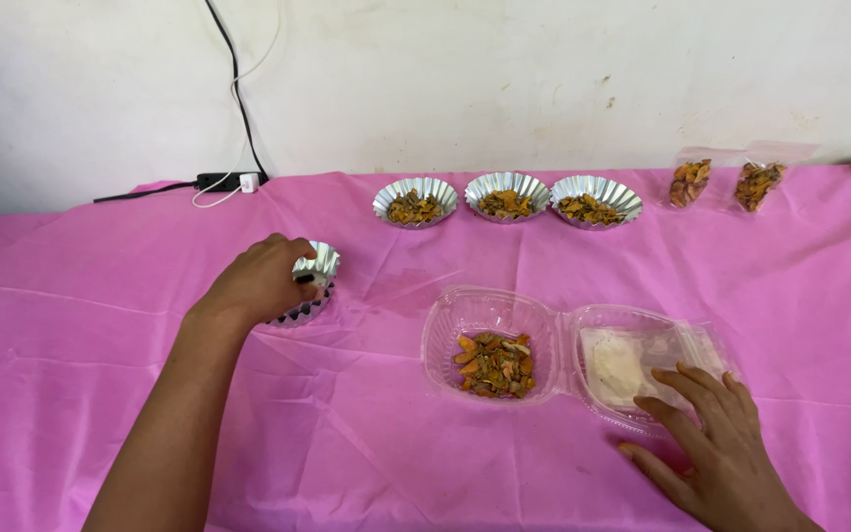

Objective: Applying a coating to small wood strips with a brush and then packaging them into plastic containers and bags.

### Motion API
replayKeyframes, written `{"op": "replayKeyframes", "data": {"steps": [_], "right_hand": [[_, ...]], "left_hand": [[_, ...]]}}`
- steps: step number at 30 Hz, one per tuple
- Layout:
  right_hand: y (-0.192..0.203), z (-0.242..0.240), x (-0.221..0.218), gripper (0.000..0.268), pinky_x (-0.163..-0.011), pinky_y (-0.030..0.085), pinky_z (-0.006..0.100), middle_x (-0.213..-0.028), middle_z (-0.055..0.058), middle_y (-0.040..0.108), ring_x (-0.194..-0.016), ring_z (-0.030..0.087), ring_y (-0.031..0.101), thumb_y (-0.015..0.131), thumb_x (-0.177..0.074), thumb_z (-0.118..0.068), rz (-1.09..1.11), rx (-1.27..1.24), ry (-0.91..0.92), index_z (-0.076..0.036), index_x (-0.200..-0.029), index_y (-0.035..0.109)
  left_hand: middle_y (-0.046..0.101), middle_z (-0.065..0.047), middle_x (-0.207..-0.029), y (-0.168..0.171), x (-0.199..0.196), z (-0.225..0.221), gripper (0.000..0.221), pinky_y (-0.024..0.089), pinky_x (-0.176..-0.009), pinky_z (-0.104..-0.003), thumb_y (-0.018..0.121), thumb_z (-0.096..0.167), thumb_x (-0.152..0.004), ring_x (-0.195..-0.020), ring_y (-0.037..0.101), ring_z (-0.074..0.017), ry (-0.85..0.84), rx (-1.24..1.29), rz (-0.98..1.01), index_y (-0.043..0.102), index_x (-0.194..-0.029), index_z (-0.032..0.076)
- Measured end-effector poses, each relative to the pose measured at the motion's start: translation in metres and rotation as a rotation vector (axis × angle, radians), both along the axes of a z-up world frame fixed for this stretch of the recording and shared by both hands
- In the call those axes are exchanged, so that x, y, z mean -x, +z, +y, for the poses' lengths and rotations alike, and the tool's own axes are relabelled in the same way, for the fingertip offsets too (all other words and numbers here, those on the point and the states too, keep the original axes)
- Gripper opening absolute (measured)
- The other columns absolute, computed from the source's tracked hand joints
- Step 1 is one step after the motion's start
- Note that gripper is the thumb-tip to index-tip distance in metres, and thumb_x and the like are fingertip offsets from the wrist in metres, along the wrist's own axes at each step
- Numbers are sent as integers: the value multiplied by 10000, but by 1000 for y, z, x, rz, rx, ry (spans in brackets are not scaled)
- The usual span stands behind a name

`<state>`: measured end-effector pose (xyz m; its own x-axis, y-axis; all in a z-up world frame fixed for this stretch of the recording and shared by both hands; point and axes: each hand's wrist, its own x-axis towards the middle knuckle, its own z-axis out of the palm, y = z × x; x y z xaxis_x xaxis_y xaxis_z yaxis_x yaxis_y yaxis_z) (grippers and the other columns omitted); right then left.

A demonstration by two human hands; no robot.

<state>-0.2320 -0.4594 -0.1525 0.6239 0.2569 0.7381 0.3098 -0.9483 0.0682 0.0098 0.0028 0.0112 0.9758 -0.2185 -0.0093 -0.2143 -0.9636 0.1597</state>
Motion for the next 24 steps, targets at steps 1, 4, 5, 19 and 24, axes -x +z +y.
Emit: {"op": "replayKeyframes", "data": {"steps": [1, 4, 5, 19, 24], "right_hand": [[0, 0, -1, 561, -1183, 363, 541, -1413, 48, 602, -1373, 307, 550, 797, -719, -542, -6, -1, -4, -249, -1175, 652], [-1, -1, 2, 569, -1191, 357, 572, -1426, 43, 603, -1381, 306, 554, 795, -716, -563, -1, -6, -12, -253, -1171, 655], [0, -3, 5, 636, -1197, 351, 584, -1461, 71, 574, -1400, 295, 532, 788, -713, -564, 13, -51, 19, -236, -1239, 642], [108, -31, -23, 645, -685, 463, 365, -829, 119, 777, -814, 286, 720, 526, -933, -677, 912, -514, -859, -69, -837, 718], [70, -67, -26, 509, -553, 310, 352, -564, 56, 449, -549, 196, 415, 736, -960, -381, 691, -812, -488, -61, -605, 561]], "left_hand": [[545, -66, -1404, 4, 3, 1, 562, 512, -932, -448, 697, 302, -900, -1272, 548, -277, -4, -1, -6, 540, -1436, 240], [533, -69, -1337, 13, 20, 0, 595, 525, -843, -436, 756, 213, -827, -1141, 621, -300, 18, -31, 77, 553, -1383, 265], [461, -49, -1415, 18, 29, -1, 675, 546, -853, -450, 756, 228, -856, -1135, 644, -314, 48, -69, 104, 456, -1459, 278], [463, -189, -1458, -46, 95, -90, 605, 706, -710, -477, 444, 573, -1006, -966, 725, -299, -129, 140, -186, 482, -1431, 142], [640, -139, -1314, -85, 70, -96, 577, 508, -913, -537, 455, 532, -998, -1177, 618, -372, -167, 378, -13, 505, -1390, 110]]}}
